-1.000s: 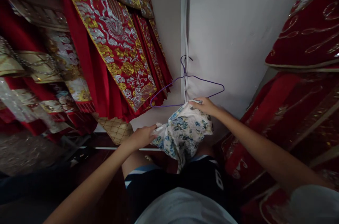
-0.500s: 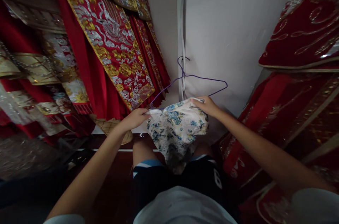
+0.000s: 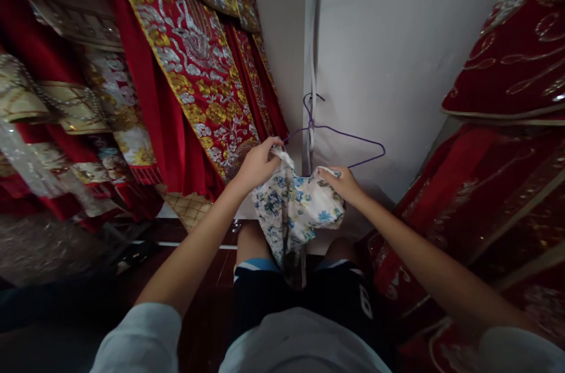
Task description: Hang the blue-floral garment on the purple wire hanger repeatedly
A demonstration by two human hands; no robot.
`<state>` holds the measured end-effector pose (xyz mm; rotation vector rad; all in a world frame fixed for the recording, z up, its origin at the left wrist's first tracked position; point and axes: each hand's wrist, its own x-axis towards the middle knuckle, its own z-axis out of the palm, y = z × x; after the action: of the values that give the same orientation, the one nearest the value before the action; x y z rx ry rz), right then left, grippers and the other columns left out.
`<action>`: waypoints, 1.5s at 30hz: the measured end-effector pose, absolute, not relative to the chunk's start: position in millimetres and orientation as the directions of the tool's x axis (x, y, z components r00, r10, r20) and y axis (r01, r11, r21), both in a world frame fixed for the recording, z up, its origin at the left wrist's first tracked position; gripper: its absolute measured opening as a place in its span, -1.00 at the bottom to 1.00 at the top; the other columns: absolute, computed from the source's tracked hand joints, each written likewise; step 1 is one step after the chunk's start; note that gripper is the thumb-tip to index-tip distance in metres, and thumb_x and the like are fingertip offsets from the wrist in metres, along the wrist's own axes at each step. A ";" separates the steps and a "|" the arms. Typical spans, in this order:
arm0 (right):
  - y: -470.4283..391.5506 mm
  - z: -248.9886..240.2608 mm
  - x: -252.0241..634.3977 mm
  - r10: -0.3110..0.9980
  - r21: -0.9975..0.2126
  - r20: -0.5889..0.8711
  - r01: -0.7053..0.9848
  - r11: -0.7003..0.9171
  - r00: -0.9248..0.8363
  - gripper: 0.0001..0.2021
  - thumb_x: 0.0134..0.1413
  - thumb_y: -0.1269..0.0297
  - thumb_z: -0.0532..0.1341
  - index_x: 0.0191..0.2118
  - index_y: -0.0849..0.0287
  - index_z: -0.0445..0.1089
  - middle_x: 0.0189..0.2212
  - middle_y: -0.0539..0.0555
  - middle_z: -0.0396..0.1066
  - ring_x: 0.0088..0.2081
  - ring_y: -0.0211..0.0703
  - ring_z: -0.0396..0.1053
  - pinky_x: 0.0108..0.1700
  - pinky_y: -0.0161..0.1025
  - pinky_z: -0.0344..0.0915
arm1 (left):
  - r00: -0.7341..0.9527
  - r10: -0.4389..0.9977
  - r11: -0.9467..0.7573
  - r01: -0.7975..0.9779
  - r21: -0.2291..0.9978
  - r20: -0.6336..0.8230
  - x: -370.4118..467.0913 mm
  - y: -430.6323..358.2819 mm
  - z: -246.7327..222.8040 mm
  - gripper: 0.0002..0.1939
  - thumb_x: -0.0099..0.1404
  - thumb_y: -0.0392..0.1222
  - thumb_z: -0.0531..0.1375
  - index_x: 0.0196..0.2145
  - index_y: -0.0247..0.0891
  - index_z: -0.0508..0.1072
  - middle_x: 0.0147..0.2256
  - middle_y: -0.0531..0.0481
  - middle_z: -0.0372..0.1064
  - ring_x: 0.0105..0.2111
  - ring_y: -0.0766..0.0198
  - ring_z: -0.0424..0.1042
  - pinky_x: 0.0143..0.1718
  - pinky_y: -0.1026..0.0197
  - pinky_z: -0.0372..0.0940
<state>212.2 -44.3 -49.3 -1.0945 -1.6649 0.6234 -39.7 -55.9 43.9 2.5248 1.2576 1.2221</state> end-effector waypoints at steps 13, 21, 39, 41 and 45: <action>-48.4 -36.5 254.9 0.760 -0.664 0.627 0.628 0.406 0.170 -0.27 -0.08 0.21 0.29 0.26 0.12 0.14 -0.08 0.18 0.48 -0.14 0.08 0.45 -0.06 -0.10 0.34 | 0.129 0.694 -0.575 0.692 0.437 0.708 -25.3 -23.4 20.0 -0.69 0.17 -0.24 0.13 -0.11 -0.24 0.45 -0.44 0.03 0.39 -0.44 0.21 0.35 -0.30 0.22 0.23; 7.2 -4.5 299.5 0.796 -0.710 0.533 0.663 0.237 0.287 -0.15 -0.20 0.08 0.40 0.23 0.36 0.22 0.16 0.41 0.31 0.13 0.24 0.32 0.11 0.00 0.26 | 0.220 0.681 -0.579 0.746 0.329 0.699 -30.3 -19.3 19.4 -0.74 0.27 -0.17 0.10 -0.16 -0.25 0.51 -0.35 -0.04 0.51 -0.36 0.16 0.44 -0.24 0.21 0.26; -33.6 55.1 326.2 0.973 -0.906 0.020 0.407 0.114 -0.228 -0.62 -0.16 0.00 0.39 -0.43 0.30 0.47 -0.48 0.18 0.48 -0.46 -0.16 0.35 -0.35 -0.19 0.21 | -0.096 0.774 -0.476 0.564 0.674 0.626 -81.3 12.0 -0.5 -0.86 0.27 -0.23 0.05 -0.26 -0.26 0.39 -0.31 -0.02 0.40 -0.25 0.22 0.36 -0.11 0.22 0.25; -33.5 52.1 329.1 0.982 -0.965 0.010 0.257 0.060 -0.191 -0.69 -0.13 0.13 0.35 -0.37 0.33 0.51 -0.42 0.27 0.52 -0.45 -0.10 0.40 -0.30 -0.13 0.26 | -0.154 0.805 -0.447 0.478 0.756 0.573 -84.5 19.9 -5.5 -0.88 0.23 -0.25 0.07 -0.29 -0.25 0.38 -0.33 0.01 0.38 -0.28 0.24 0.35 -0.16 0.24 0.26; -31.7 25.9 313.3 0.993 -0.986 0.119 0.114 0.120 -0.014 -0.54 0.07 0.02 0.09 -0.19 0.33 0.53 -0.27 0.35 0.55 -0.29 0.08 0.49 -0.14 0.00 0.31 | -0.218 0.813 -0.417 0.429 0.802 0.539 -86.2 29.1 -17.8 -0.87 0.22 -0.23 0.07 -0.27 -0.23 0.37 -0.32 0.02 0.38 -0.30 0.26 0.36 -0.20 0.25 0.28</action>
<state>313.3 -31.7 25.9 -1.1987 -1.3534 1.0683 -86.2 29.1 -17.8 1.7205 1.4672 1.6724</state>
